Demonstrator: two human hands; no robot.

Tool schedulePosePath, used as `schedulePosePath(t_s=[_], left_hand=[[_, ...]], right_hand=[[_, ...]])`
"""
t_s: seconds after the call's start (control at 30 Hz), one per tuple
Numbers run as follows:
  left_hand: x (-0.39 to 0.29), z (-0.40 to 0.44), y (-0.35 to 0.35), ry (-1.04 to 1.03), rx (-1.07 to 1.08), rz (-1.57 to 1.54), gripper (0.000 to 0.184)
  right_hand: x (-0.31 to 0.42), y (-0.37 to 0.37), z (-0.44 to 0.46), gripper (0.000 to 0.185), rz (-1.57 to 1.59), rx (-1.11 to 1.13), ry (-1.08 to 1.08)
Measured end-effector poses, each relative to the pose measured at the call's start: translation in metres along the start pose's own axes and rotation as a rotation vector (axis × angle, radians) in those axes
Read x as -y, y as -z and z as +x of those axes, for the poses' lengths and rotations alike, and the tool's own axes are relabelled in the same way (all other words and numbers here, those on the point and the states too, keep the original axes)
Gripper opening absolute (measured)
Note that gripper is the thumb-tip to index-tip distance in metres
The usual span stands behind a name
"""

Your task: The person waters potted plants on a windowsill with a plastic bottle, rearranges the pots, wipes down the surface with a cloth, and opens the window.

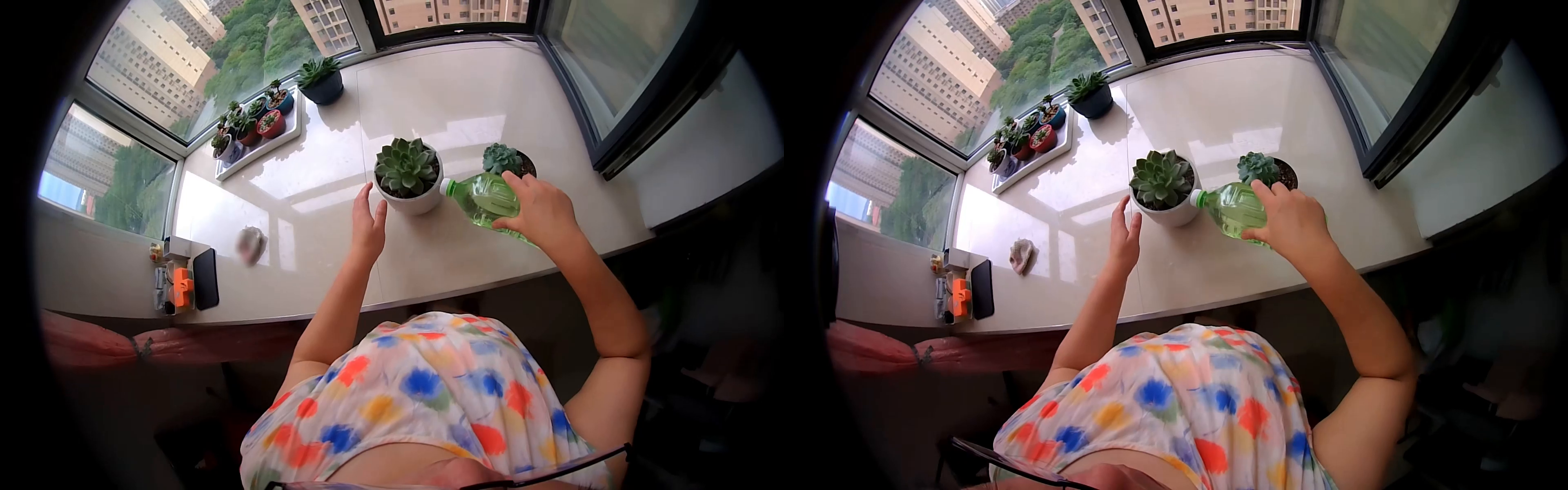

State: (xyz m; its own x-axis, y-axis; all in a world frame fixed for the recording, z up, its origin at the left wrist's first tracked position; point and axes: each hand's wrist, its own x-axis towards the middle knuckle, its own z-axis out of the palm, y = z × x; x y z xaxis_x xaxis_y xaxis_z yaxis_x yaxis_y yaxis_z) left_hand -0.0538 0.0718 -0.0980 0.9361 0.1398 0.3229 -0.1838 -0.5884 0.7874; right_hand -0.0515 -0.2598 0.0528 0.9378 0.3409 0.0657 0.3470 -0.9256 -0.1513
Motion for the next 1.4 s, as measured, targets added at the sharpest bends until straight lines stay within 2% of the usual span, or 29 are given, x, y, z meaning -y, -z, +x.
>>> schedulePosePath(t_s=[0.27, 0.4, 0.5, 0.6, 0.7, 0.77, 0.87, 1.0, 1.2, 1.3, 1.4], left_hand=[[0.001, -0.018, -0.013, 0.094, 0.026, -0.041, 0.056], [0.0, -0.023, -0.021, 0.167, 0.027, -0.092, 0.072], [-0.004, -0.024, -0.025, 0.223, 0.037, -0.117, 0.085], [-0.002, -0.025, -0.031, 0.237, 0.031, -0.15, 0.093], [-0.009, -0.024, -0.031, 0.255, 0.014, -0.151, 0.093], [-0.008, -0.022, -0.031, 0.294, 0.025, -0.15, 0.092], [0.004, -0.019, -0.034, 0.306, 0.008, -0.363, 0.086], [0.002, -0.012, -0.024, 0.421, 0.07, -0.425, 0.076], [-0.007, 0.004, -0.01, 0.574, 0.183, -0.491, 0.073], [-0.009, 0.012, 0.001, 0.593, 0.275, -0.47, 0.074], [-0.007, 0.016, 0.007, 0.6, 0.344, -0.479, 0.08]], right_hand=[[-0.024, -0.054, -0.017, 0.083, 0.409, -0.215, -0.006], [-0.038, -0.084, -0.028, 0.081, 0.737, -0.449, 0.015], [-0.046, -0.1, -0.039, 0.081, 0.846, -0.469, -0.056], [-0.056, -0.122, -0.044, 0.082, 1.125, -0.527, -0.061], [-0.067, -0.134, -0.048, 0.082, 1.1, -0.517, -0.11], [-0.07, -0.142, -0.05, 0.082, 1.192, -0.495, -0.133], [-0.07, -0.154, -0.05, 0.082, 1.253, -0.528, -0.124], [-0.057, -0.153, -0.053, 0.088, 1.386, -0.585, -0.14], [-0.053, -0.182, -0.048, 0.094, 1.341, -0.71, -0.194], [-0.055, -0.193, -0.045, 0.094, 1.011, -0.744, -0.249], [-0.048, -0.193, -0.044, 0.096, 1.273, -0.7, -0.283]])
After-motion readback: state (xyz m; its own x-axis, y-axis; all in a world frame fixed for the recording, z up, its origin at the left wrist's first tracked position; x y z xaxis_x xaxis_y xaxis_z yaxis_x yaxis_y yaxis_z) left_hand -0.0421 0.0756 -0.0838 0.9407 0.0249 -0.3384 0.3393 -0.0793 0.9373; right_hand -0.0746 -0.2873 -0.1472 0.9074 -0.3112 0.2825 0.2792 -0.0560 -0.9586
